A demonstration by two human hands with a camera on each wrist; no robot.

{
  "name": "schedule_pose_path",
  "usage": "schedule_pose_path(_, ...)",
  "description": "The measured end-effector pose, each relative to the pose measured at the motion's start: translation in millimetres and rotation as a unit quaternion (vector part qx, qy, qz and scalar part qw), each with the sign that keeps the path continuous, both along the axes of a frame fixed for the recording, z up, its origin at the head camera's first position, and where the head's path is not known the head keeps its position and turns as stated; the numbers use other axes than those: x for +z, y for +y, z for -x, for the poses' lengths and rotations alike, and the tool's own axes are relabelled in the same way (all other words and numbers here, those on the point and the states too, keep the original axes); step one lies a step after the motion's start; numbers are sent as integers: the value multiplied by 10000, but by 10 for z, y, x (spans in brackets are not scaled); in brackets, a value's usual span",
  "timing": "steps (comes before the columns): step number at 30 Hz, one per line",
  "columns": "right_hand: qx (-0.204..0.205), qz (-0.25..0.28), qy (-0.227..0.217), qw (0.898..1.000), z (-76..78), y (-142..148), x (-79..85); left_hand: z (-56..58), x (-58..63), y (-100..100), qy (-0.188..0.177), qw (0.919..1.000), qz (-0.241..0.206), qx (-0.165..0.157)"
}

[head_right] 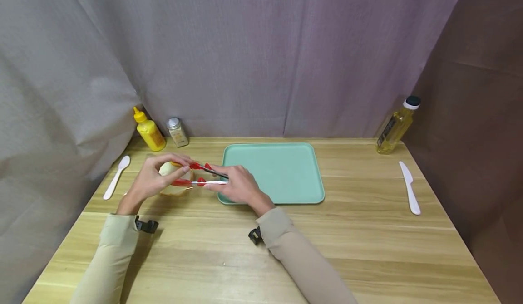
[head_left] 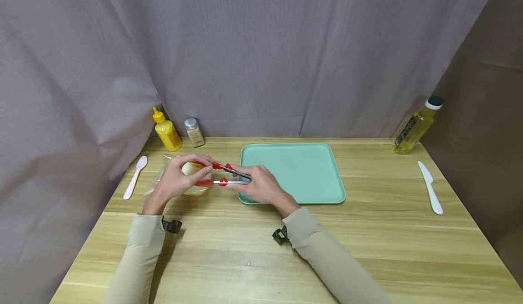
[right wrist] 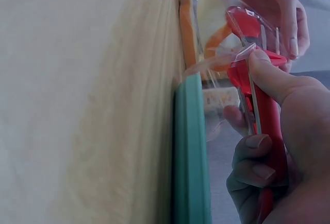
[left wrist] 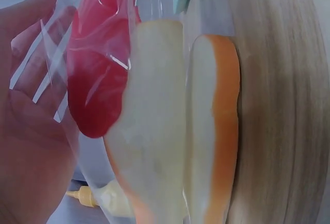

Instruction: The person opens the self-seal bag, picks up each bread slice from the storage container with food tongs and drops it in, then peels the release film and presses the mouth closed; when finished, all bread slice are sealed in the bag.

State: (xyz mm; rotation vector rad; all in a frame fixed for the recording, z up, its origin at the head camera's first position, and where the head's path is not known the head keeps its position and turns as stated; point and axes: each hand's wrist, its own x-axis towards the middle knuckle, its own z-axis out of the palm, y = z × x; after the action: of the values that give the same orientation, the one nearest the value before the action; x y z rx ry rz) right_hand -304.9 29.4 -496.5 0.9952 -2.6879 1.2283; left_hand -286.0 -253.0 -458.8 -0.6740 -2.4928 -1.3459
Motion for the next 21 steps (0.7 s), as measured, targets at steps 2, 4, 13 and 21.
schedule_pose_path(2,2,-58,-13,10000,0,-4,-14,7,-15,3,-20,10000,-24,-45)
schedule_pose_path(4,-4,-116,-39,9999,-2,-6,-21,19,-32,5,-9,10000,10,-46)
schedule_pose_path(13,8,-230,-235,9995,1,-23,-27,42,-77,-5,13,9998,196,-90)
schedule_pose_path(21,-100,-347,-316,9988,3,-18,-26,47,-81,-2,-160,9993,301,-177)
